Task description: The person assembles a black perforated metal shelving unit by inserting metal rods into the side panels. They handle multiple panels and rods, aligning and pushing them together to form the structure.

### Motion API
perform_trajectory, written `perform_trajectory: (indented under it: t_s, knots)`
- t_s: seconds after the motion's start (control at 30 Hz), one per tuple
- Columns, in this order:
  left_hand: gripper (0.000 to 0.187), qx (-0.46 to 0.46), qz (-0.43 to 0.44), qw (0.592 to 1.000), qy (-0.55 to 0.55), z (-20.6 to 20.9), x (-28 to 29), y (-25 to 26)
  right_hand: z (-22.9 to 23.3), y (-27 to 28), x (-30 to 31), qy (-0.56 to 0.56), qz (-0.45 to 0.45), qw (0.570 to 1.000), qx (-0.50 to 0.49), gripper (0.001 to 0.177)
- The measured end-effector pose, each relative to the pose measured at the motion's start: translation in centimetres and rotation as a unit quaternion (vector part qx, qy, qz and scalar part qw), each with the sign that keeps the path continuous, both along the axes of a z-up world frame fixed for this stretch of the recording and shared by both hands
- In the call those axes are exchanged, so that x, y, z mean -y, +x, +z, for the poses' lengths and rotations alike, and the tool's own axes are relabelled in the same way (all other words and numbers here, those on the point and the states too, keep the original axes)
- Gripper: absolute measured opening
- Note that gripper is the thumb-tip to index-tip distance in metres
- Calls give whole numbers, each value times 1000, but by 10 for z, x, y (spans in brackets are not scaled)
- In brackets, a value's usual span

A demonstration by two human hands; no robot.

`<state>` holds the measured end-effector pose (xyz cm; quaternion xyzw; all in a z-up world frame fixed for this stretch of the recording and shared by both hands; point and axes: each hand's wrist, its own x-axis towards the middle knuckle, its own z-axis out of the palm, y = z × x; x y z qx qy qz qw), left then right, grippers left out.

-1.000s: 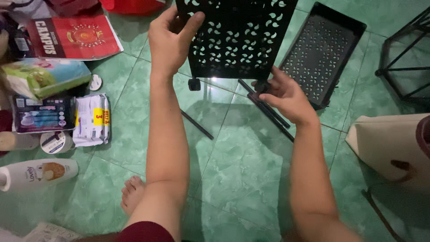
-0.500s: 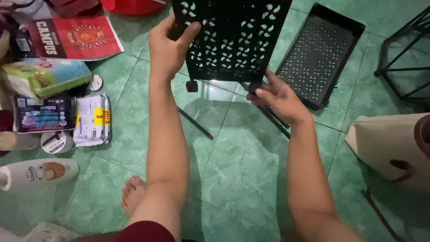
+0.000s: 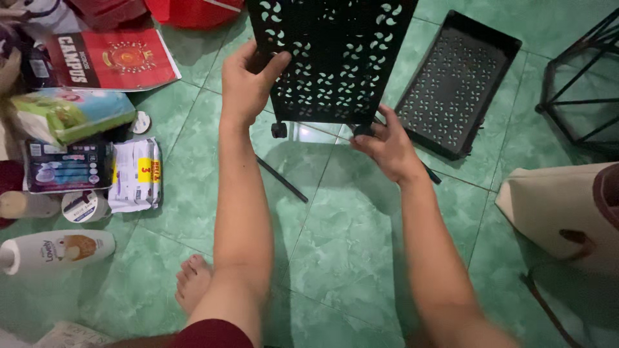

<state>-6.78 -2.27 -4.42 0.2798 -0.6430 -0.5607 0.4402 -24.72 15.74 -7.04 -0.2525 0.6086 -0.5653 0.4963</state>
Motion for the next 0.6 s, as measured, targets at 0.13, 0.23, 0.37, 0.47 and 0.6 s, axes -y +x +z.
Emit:
perform_trajectory:
  t_s: [0.13,0.23,0.37,0.47,0.6]
  knots:
    - [22,-11,-19,999,29,0,0,4,-6,-14,-5,94,79,952,-281,77]
    - [31,-7,-30,999,19,0,-2,8,-3,-29,-5,81,94,950,-287,76]
    - [55,35,-59,998,-2,0,-3,14,12,-41,1,-82,56,981,-169,75]
    - [68,87,-58,994,-42,2,-5,14,32,-42,8,-153,100,969,-165,80]
    - [72,123,-84,989,-10,12,-9,10,50,-29,14,-84,50,933,-347,64]
